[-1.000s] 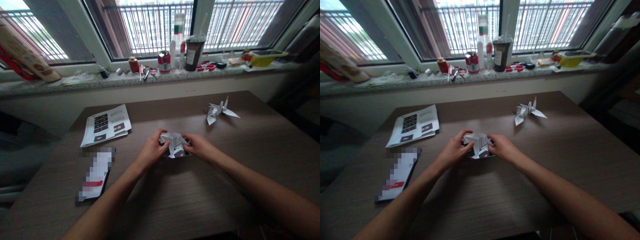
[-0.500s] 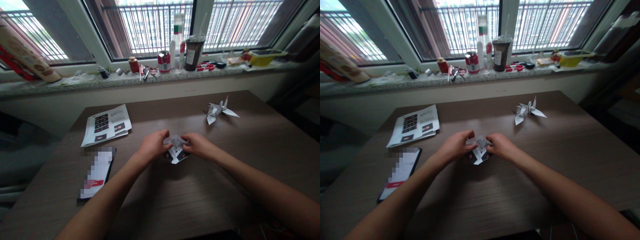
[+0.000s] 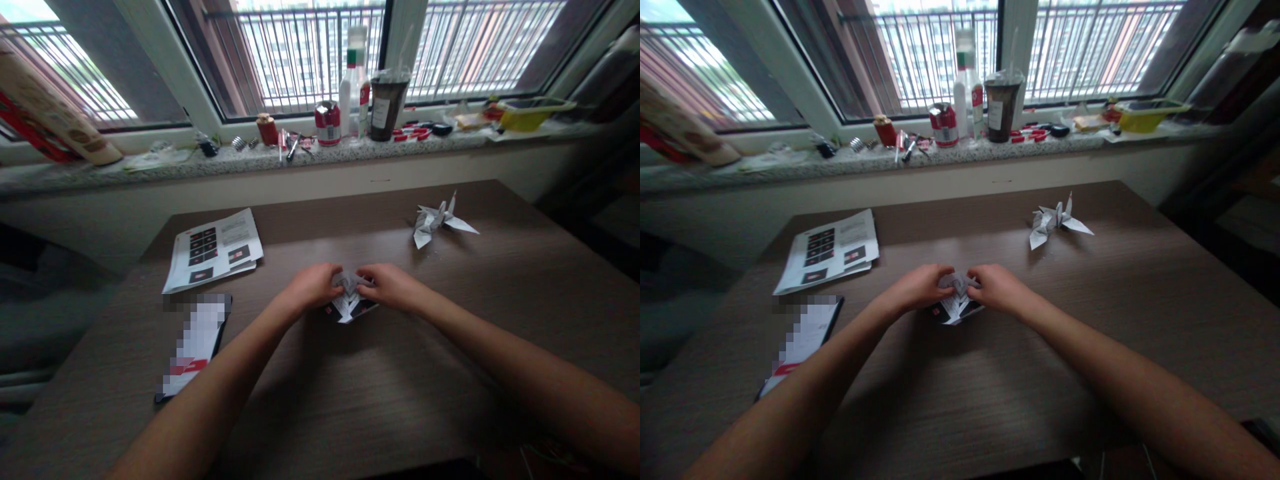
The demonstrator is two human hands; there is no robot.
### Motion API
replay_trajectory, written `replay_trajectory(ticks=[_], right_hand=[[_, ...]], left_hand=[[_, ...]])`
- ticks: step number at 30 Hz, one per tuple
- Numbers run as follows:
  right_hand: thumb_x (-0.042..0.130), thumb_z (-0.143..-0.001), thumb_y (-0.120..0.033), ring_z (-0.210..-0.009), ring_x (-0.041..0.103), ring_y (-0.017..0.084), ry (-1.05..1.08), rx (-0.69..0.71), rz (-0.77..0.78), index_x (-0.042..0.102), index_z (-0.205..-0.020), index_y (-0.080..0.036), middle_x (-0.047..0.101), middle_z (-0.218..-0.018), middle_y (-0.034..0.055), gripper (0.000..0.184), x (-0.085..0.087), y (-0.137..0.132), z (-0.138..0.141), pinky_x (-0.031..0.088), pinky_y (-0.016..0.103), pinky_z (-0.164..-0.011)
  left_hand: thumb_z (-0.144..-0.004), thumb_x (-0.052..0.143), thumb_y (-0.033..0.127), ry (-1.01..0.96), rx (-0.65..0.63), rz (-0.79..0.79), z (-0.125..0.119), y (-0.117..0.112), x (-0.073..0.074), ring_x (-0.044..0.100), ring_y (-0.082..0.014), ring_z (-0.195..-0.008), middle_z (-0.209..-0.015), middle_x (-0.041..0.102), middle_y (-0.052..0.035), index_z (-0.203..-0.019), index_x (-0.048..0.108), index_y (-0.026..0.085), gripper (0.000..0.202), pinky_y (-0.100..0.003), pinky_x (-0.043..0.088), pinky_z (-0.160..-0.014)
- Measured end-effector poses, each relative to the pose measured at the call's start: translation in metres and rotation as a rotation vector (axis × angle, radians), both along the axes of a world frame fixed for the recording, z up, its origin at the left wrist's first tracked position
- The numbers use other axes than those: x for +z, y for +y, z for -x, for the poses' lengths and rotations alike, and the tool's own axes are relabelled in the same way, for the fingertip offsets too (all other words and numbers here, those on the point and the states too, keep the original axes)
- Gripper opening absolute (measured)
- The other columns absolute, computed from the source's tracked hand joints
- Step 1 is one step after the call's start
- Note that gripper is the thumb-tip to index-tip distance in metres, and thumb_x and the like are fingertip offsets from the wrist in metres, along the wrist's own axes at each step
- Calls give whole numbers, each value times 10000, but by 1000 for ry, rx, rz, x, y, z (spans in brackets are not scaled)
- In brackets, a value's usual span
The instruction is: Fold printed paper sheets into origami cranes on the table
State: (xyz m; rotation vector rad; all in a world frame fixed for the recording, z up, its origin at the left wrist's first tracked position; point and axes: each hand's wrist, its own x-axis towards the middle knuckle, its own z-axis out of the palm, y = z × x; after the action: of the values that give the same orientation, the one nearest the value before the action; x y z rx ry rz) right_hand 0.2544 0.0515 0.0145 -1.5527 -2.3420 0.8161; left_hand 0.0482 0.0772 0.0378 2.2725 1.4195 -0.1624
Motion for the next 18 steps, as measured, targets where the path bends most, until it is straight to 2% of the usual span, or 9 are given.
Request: replay_trajectory(ticks=[9, 14, 18], right_hand=[[646, -861, -131, -733, 650, 167, 41, 17, 11, 752, -973, -170, 769, -868, 60, 159, -5, 1, -2, 368, 247, -637], [646, -866, -124, -702, 612, 159, 51, 24, -10, 740, -894, -163, 746, -825, 55, 106, -6, 0, -5, 343, 253, -621], [644, -881, -127, -744, 655, 164, 87, 21, -12, 750, -967, -175, 769, -875, 53, 145, -6, -3, -4, 375, 242, -647]], left_hand=[[-917, 636, 291, -2, -61, 37, 4, 3, -2, 715, -223, -876, -1012, 775, -72, -1083, 733, 222, 205, -258, 458, -689], [-955, 571, 363, 16, -28, 6, 0, -1, 1, 717, -260, -941, -1069, 771, -114, -1102, 731, 207, 268, -287, 479, -722], [-919, 586, 335, 49, -13, -28, -5, -5, 4, 721, -282, -896, -1011, 773, -113, -1042, 744, 228, 228, -310, 484, -701]])
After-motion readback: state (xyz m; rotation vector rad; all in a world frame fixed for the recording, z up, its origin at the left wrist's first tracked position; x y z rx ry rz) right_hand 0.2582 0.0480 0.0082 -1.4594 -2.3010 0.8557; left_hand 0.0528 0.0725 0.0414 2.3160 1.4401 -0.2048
